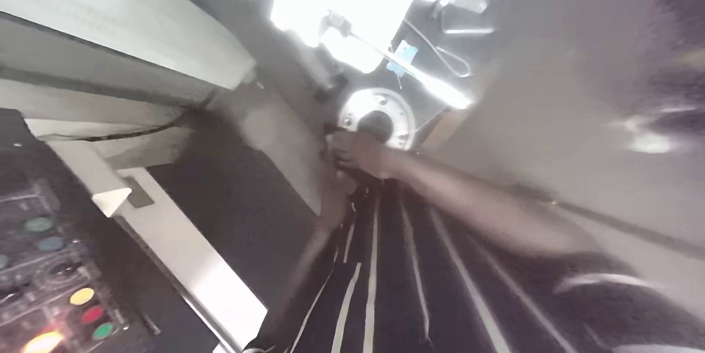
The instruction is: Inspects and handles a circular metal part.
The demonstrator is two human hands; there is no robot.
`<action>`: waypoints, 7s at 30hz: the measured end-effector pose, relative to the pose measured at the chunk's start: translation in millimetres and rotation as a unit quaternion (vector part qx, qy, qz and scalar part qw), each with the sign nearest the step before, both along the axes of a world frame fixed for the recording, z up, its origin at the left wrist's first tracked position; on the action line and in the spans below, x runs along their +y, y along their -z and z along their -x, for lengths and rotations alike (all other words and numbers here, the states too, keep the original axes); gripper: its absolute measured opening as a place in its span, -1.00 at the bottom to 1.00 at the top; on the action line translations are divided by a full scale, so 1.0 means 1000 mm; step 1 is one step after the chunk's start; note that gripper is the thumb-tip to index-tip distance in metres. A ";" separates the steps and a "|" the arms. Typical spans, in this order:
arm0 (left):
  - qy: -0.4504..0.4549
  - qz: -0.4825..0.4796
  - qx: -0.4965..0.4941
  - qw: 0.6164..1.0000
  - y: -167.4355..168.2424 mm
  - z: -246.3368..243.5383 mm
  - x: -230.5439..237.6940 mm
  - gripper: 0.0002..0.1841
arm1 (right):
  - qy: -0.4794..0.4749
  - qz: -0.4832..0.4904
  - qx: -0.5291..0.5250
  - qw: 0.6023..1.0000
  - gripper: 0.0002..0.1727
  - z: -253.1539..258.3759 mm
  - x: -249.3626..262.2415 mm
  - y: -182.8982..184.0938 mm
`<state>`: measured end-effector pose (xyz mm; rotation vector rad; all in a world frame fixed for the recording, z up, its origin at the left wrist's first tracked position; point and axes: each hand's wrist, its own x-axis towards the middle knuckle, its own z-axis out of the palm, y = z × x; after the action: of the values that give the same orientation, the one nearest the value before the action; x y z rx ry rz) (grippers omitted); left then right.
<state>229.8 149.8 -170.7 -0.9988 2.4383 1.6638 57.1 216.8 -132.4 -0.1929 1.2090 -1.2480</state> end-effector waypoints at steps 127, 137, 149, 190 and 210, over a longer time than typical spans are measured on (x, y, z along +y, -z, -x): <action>-0.111 -0.115 0.384 0.909 -0.106 0.142 0.001 -0.56 | 0.014 0.148 0.577 0.803 -0.20 0.023 0.100 -0.096; 0.123 -0.012 0.094 0.988 -0.091 0.097 0.007 -0.33 | 0.033 -0.016 0.600 0.799 -0.58 0.063 0.142 -0.029; -0.076 0.003 0.074 0.994 -0.032 0.023 -0.028 -0.37 | 0.173 -0.151 0.516 0.825 -0.64 0.096 0.138 0.044; -0.108 -0.270 -0.081 0.953 0.005 -0.007 0.047 -0.53 | -0.222 0.043 0.135 0.965 -0.35 0.029 0.136 0.035; -0.077 0.128 -0.031 0.988 0.013 0.048 0.017 -0.32 | 0.335 0.334 -0.055 0.879 0.19 0.089 0.227 -0.048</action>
<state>182.0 166.9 -184.2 -1.2796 2.6423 1.3541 -31.7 443.6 -84.8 -0.2073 0.7044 -2.2400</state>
